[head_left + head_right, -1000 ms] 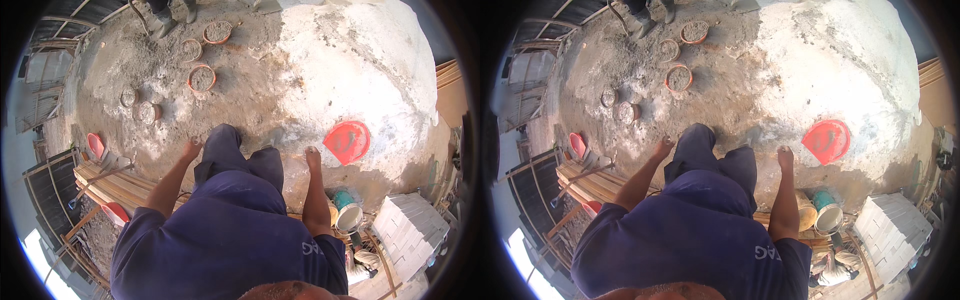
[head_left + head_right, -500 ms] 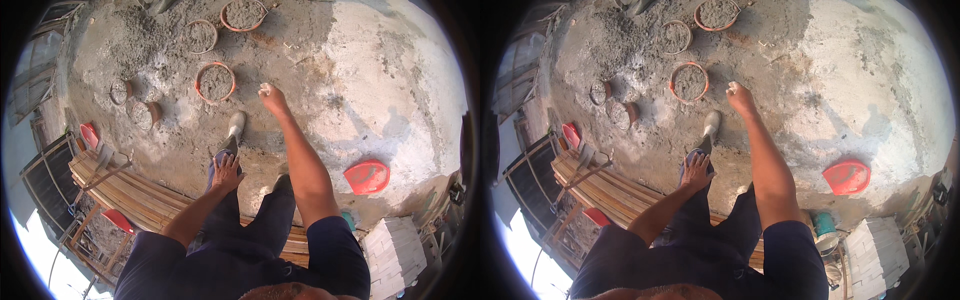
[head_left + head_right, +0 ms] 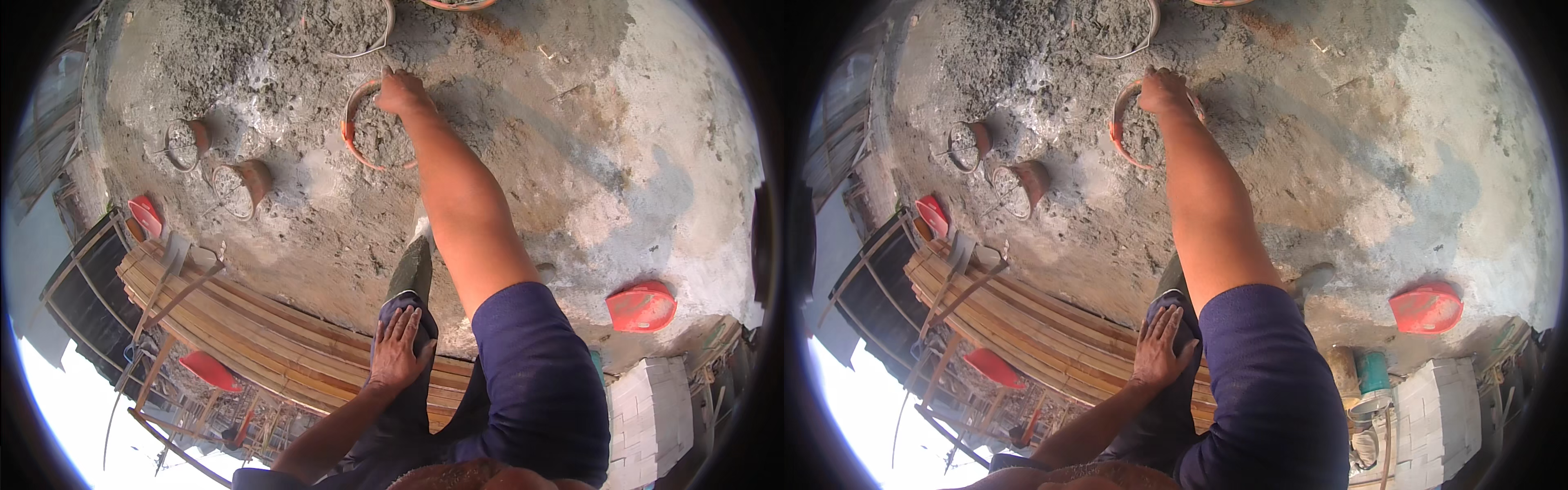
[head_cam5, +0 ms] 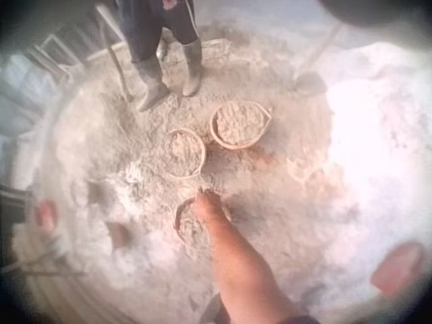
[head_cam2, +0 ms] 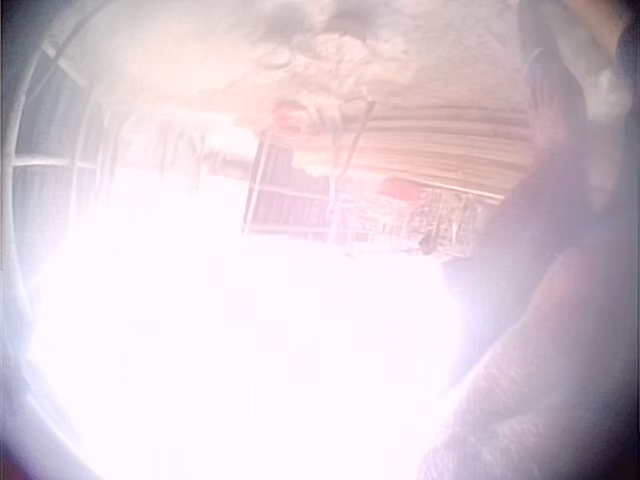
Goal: The person walks around a construction site, picks up buckets filled with wet concrete, and carries them to a specific area. They then hand the buckets to other workers who are mixing materials nearby.
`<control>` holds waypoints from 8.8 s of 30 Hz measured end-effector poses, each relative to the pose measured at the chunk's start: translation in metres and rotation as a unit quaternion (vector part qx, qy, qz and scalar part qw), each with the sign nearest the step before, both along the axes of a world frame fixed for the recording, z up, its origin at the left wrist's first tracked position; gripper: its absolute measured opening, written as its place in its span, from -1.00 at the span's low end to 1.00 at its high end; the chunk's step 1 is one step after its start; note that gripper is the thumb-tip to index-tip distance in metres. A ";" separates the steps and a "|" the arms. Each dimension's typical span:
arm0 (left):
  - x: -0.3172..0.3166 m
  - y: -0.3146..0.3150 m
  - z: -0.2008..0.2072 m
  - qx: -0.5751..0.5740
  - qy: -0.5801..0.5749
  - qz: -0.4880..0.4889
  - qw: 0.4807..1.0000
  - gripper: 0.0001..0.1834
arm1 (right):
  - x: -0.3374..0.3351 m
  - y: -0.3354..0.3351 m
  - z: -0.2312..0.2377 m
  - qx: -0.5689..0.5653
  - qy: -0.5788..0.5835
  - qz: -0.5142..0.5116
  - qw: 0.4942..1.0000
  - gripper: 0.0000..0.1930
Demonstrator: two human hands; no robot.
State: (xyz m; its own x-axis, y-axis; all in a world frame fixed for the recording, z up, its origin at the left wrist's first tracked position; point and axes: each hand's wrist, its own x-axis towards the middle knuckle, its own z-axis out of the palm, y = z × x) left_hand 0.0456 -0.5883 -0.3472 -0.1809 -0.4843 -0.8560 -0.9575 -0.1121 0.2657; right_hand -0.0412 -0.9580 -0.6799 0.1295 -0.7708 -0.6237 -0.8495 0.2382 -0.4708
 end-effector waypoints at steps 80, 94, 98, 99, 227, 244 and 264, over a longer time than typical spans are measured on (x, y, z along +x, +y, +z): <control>-0.372 0.050 0.257 -0.052 0.188 -0.019 0.981 -0.60 | -0.301 1.079 0.507 -0.060 -0.004 -0.983 0.173 -0.63; -0.570 0.219 0.245 -0.009 0.098 0.101 0.990 -0.64 | -0.322 1.284 0.584 -0.146 -0.144 -0.932 -0.297 -0.65; -0.659 0.295 0.228 -0.003 0.054 0.110 0.992 -0.53 | -0.360 1.301 0.586 -0.118 -0.139 -0.906 -0.382 -0.64; -0.679 0.315 0.238 -0.020 0.030 0.097 0.995 -0.50 | -0.363 1.296 0.593 -0.112 -0.130 -0.893 -0.416 -0.64; -2.309 1.086 0.266 0.019 0.102 0.067 0.992 -0.38 | -1.887 1.935 0.648 -0.140 -0.114 -0.760 -0.625 -0.43; -2.778 1.154 0.299 0.044 0.132 0.111 0.984 -0.40 | -2.446 2.084 0.539 -0.243 -0.184 -0.690 -0.657 -0.59; -3.356 1.457 0.339 0.026 0.171 -0.141 0.975 -0.42 | -2.923 2.318 0.559 -0.221 -0.107 -0.685 -0.685 -0.61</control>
State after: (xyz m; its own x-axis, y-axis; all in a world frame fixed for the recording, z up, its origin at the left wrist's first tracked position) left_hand -3.3108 0.8690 -0.0083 -0.5802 -0.3314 -0.7440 -0.8082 0.1209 0.5764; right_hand -2.9644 1.3604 -0.1208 0.4122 0.2543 -0.8749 -0.4560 -0.7737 -0.4398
